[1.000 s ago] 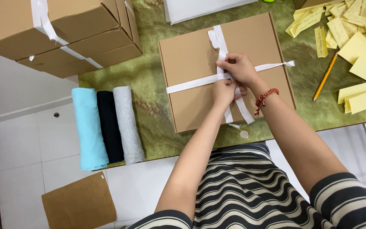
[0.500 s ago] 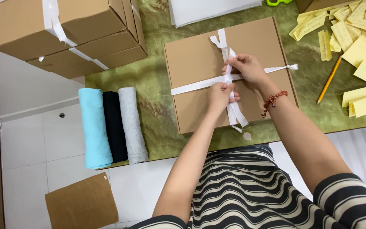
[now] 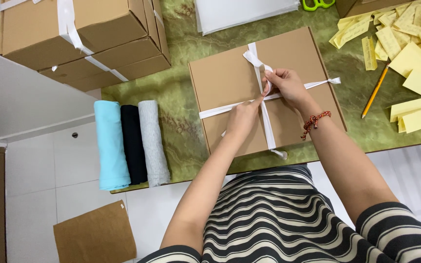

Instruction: The person ties a white ribbon around a cardboard box and writes on a yellow sticky note with a pencil. They then place the note on the box, stack it with other boxes, and handle a clear plastic bag.

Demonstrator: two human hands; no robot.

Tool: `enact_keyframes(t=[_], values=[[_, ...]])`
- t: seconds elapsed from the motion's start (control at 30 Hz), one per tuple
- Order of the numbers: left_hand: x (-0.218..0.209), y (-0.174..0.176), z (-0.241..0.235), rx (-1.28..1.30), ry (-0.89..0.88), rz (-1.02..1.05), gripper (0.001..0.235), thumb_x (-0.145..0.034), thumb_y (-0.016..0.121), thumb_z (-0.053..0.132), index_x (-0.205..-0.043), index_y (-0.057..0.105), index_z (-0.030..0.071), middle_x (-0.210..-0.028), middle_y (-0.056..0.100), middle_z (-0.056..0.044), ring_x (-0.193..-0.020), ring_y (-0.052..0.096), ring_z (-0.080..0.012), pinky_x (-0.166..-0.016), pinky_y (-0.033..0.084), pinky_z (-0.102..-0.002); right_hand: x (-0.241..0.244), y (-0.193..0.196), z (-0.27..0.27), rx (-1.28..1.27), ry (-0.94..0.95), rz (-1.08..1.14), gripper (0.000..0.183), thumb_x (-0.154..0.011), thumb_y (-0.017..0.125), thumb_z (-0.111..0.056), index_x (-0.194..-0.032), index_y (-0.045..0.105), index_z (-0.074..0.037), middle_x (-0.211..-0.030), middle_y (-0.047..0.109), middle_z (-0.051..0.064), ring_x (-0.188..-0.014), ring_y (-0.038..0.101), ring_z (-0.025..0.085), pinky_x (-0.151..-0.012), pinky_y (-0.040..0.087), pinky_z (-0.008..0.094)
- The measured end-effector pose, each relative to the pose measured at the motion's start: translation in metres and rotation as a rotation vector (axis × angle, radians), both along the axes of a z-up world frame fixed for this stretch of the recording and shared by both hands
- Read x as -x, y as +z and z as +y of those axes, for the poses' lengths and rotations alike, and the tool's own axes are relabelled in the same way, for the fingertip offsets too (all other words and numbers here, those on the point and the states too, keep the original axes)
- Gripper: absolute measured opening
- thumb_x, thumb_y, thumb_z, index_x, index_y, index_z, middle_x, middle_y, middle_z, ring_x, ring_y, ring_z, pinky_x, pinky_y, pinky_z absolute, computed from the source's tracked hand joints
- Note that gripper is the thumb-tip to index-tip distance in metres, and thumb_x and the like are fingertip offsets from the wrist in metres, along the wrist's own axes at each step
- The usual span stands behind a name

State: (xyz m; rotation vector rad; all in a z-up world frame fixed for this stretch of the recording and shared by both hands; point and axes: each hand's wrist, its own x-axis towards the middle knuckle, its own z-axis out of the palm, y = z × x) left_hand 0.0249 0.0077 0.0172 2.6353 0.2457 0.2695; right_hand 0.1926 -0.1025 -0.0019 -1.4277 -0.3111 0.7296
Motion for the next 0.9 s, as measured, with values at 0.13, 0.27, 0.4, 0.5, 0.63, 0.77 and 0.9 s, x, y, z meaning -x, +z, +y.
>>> enact_keyframes(t=[0.13,0.27,0.4,0.5,0.63,0.77,0.9], values=[[-0.009,-0.035,0.001,-0.081,-0.036,0.02,0.04,-0.099,0.061,0.007,-0.134,0.072,0.022,-0.093,0.08,-0.017,-0.087,0.081,-0.039,-0.074,0.067,-0.051,0.007,0.014,-0.004,0.021,-0.059,0.01,0.022,-0.109,0.068,-0.025,-0.097,0.069,-0.008,-0.064,0.071,0.006,-0.058,0.076,0.014,-0.052,0.059,0.023],[-0.028,-0.073,-0.004,-0.253,-0.054,0.11,0.029,-0.101,0.056,0.011,-0.123,0.075,0.016,-0.079,0.077,-0.014,-0.076,0.08,-0.0361,-0.066,0.066,-0.049,0.006,0.01,-0.027,0.077,-0.131,-0.083,0.017,-0.109,0.07,-0.025,-0.109,0.072,-0.008,-0.069,0.071,0.006,-0.058,0.073,0.013,-0.052,0.059,0.023],[-0.046,-0.086,-0.006,-0.253,-0.061,0.178,0.029,-0.105,0.051,0.014,-0.101,0.079,0.008,-0.072,0.076,-0.017,-0.073,0.08,-0.0392,-0.062,0.065,-0.052,-0.005,0.007,-0.075,0.19,-0.25,-0.187,0.028,-0.111,0.07,-0.023,-0.132,0.064,-0.005,-0.065,0.067,0.015,-0.046,0.069,0.022,-0.04,0.058,0.03],[-0.041,-0.086,-0.005,-0.283,-0.074,0.129,0.027,-0.104,0.053,0.013,-0.101,0.079,0.008,-0.072,0.076,-0.018,-0.074,0.08,-0.04,-0.063,0.065,-0.052,-0.003,0.051,-0.108,0.615,-0.199,-0.369,0.036,-0.1,0.074,-0.026,-0.134,0.067,-0.015,-0.062,0.071,0.008,-0.044,0.069,0.021,-0.048,0.058,0.032],[-0.034,-0.08,-0.003,-0.276,-0.09,0.13,0.028,-0.105,0.051,0.013,-0.1,0.079,0.007,-0.071,0.076,-0.018,-0.075,0.08,-0.0411,-0.064,0.065,-0.053,-0.002,0.048,-0.12,0.984,-0.172,-0.668,0.027,-0.096,0.078,-0.042,-0.116,0.082,-0.024,-0.091,0.079,0.001,-0.089,0.076,0.039,-0.079,0.059,0.05],[-0.026,-0.081,-0.002,-0.274,-0.09,0.131,0.034,-0.108,0.048,0.019,-0.097,0.079,0.01,-0.068,0.075,-0.017,-0.074,0.08,-0.0396,-0.063,0.065,-0.052,0.014,0.037,-0.092,0.821,0.011,-0.883,0.019,-0.096,0.078,-0.026,-0.11,0.083,-0.012,-0.093,0.077,0.012,-0.091,0.077,0.035,-0.082,0.058,0.049],[-0.005,-0.057,-0.006,-0.208,-0.124,0.199,0.031,-0.108,0.049,0.019,-0.106,0.079,0.009,-0.073,0.076,-0.019,-0.08,0.081,-0.0429,-0.07,0.066,-0.055,0.037,0.033,-0.064,0.817,0.182,-0.876,0.023,-0.096,0.078,-0.029,-0.106,0.083,-0.008,-0.093,0.076,0.018,-0.097,0.075,0.043,-0.086,0.058,0.051]])
